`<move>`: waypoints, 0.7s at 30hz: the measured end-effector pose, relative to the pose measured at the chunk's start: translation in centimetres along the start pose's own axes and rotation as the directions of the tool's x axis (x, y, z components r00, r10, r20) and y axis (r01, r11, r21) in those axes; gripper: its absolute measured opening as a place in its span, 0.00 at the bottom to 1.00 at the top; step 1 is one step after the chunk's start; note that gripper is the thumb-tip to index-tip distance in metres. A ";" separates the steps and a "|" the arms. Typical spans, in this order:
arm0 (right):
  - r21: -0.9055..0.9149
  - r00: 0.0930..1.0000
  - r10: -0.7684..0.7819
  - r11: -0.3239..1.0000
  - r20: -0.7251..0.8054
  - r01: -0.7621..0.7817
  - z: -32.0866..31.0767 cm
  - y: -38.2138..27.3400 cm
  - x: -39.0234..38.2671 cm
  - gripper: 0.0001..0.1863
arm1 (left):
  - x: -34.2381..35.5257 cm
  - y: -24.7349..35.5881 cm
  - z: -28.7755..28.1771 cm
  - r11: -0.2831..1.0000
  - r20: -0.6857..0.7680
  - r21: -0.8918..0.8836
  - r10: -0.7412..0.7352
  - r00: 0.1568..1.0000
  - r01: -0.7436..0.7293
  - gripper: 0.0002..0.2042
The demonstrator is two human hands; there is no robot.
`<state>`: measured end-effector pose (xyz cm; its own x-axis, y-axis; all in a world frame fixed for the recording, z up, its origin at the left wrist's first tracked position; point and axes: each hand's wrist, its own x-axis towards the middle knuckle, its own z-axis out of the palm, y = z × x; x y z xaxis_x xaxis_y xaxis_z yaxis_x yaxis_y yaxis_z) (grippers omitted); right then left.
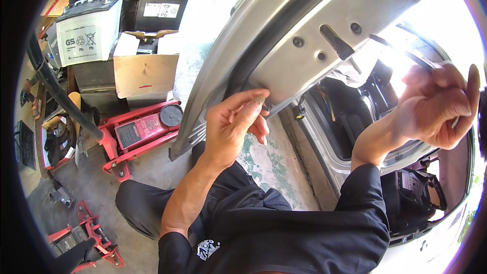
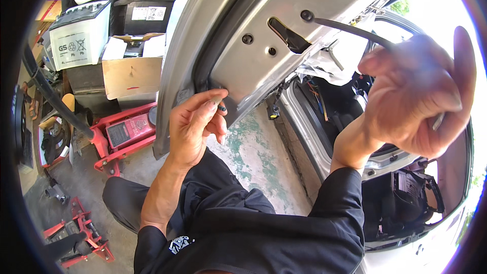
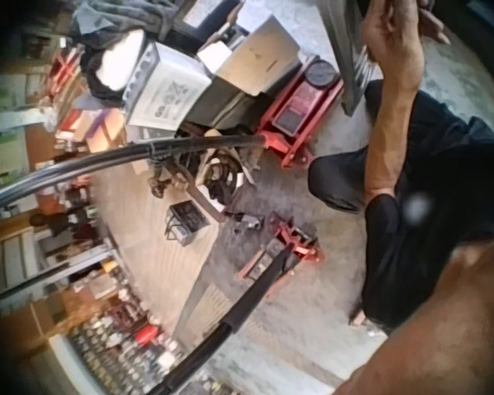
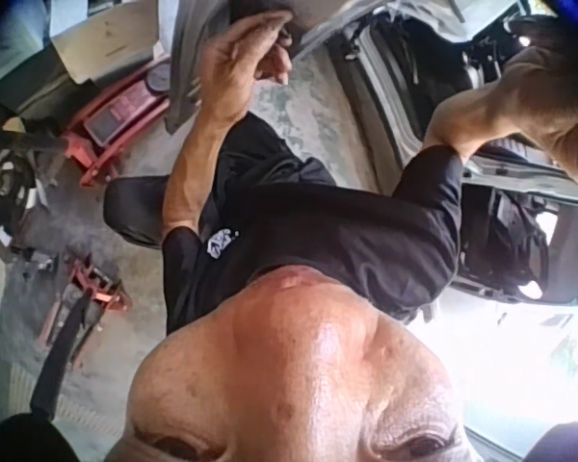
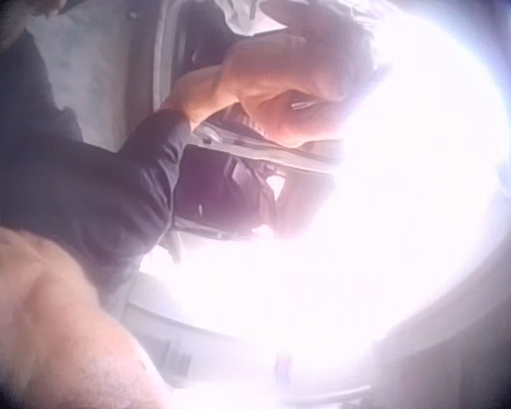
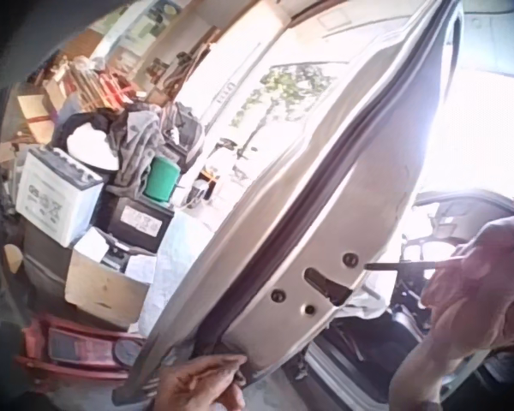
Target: The person is working on a car door, using a screwdriver to tighten screws and adjust components inside the door panel. They are seated on the floor in a garage setting, manipulating tools and parts within the door's interior.
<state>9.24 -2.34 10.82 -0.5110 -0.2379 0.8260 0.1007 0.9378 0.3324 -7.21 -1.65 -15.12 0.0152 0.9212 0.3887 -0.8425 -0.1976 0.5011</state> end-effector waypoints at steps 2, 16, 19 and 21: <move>0.059 0.996 0.026 0.998 0.088 -0.031 0.5 0.0 0.9 0.24 | -0.1 -0.3 0.1 0.997 0.010 -0.043 -0.057 0.998 0.057 0.14; -0.276 0.696 -0.014 0.912 0.717 0.302 4.3 0.6 7.2 0.17 | -0.1 0.4 -1.1 0.975 -0.022 -0.132 -0.183 0.983 0.179 0.14; -0.339 0.701 0.046 0.897 0.712 0.285 4.8 0.3 6.9 0.18 | -0.1 0.9 -1.2 0.982 -0.040 -0.135 -0.141 0.989 0.134 0.13; -0.339 0.671 0.027 0.877 0.741 0.339 4.6 0.1 7.2 0.18 | -0.1 0.7 -1.3 0.977 -0.029 -0.158 -0.151 0.988 0.145 0.13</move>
<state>1.59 -2.84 14.71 -0.9728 0.0536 0.2256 0.2045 0.6563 0.7263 -8.52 -1.40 -15.79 0.1267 0.9499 0.2859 -0.9058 -0.0066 0.4236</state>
